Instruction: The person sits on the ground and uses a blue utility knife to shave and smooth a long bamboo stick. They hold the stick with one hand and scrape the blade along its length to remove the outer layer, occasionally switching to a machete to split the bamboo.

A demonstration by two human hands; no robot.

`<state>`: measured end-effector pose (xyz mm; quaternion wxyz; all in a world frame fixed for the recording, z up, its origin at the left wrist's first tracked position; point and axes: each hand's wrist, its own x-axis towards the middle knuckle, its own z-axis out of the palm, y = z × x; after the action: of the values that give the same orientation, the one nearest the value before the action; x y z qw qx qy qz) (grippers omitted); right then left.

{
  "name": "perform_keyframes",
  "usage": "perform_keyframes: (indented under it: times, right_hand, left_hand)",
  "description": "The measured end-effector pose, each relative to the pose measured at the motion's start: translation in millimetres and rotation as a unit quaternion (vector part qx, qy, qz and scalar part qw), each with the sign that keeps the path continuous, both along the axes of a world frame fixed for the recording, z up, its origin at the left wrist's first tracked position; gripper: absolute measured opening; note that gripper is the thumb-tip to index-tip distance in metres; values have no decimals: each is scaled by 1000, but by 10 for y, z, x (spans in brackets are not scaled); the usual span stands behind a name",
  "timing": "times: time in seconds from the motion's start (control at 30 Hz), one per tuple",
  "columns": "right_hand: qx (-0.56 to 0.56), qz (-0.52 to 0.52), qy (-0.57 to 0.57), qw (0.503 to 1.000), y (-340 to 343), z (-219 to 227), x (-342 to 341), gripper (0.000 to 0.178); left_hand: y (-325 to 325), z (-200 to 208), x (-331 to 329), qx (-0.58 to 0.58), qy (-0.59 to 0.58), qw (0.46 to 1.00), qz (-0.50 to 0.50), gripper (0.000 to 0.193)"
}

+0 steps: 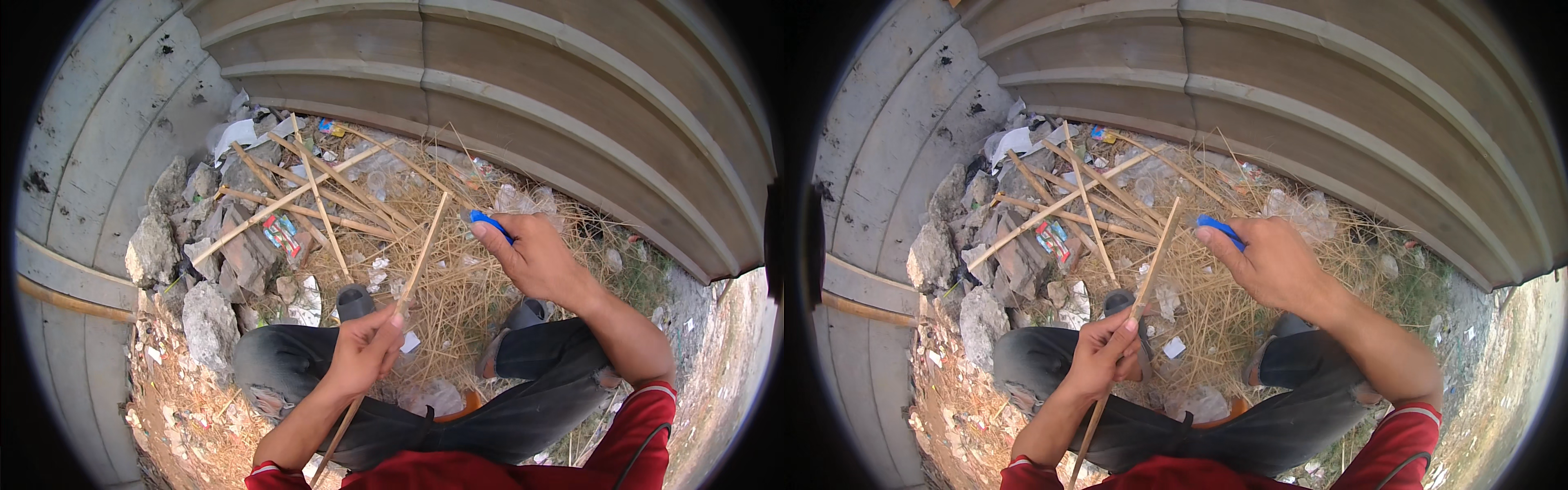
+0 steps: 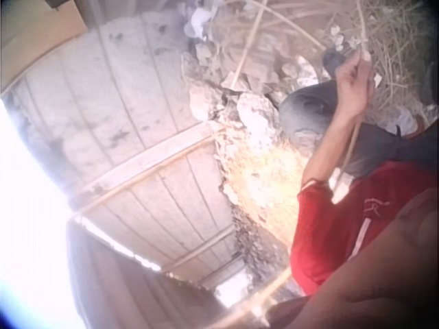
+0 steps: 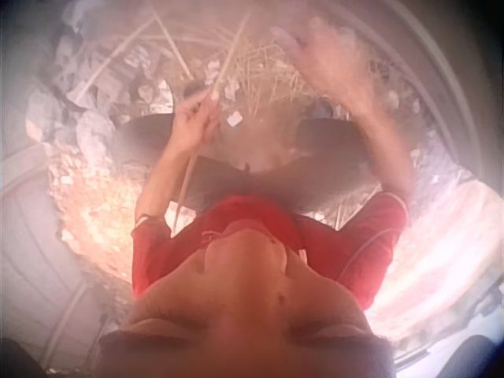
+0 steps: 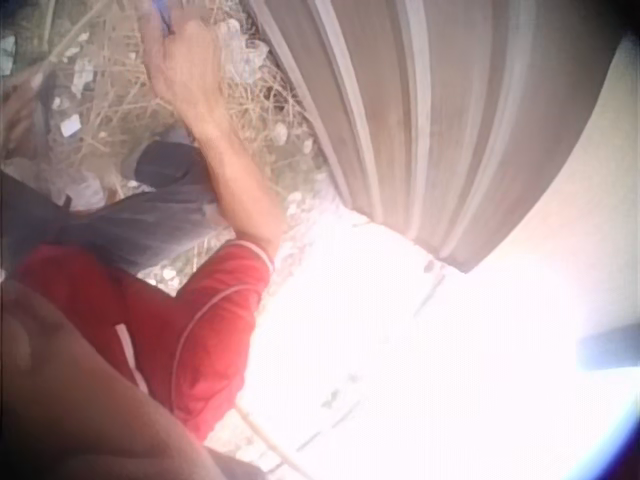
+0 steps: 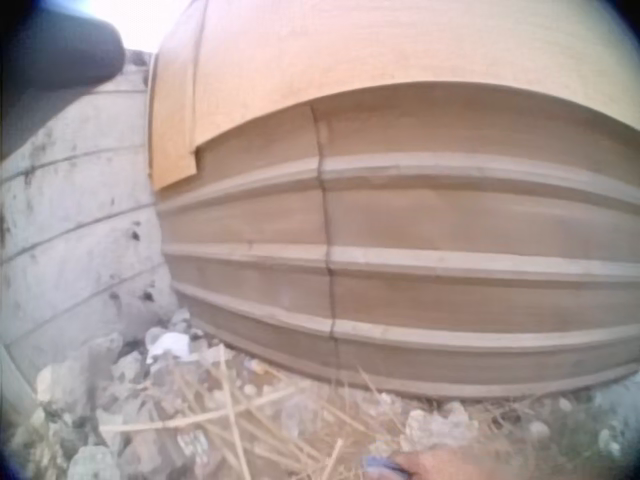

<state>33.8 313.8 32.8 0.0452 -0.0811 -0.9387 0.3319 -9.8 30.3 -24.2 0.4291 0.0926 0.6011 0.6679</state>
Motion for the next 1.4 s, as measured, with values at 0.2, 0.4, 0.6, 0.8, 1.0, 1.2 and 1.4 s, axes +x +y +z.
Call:
perform_keyframes:
  times: [0.2, 0.4, 0.6, 0.8, 1.0, 1.2, 1.4]
  right_hand:
    - [42, 118, -67, 990, -442, -311, 73, 57]
    - [96, -29, -12, 995, 142, -320, -397, 65]
    - [-8, -158, 29, 987, 708, -95, -149, 70]
    - [-17, 19, 10, 1000, 81, -76, -74, 61]
    - [59, 141, -41, 987, -413, -269, 15, 55]
    - [128, -8, 16, 992, -4, -316, -274, 63]
    - [35, -177, 3, 984, 764, -199, -137, 71]
  left_hand:
    - [105, 13, -1, -21, 17, 1000, 9, 40]
    - [68, 57, -16, -30, 4, 1000, -7, 39]
    - [-43, 30, 28, -12, -7, 1000, -21, 39]
    - [21, 31, -30, 0, 17, 1000, -10, 38]
    - [74, 61, -17, -16, 31, 999, -6, 41]
    - [72, 86, -12, -27, 15, 999, 14, 36]
    - [-110, -4, 108, -16, 25, 999, -41, 39]
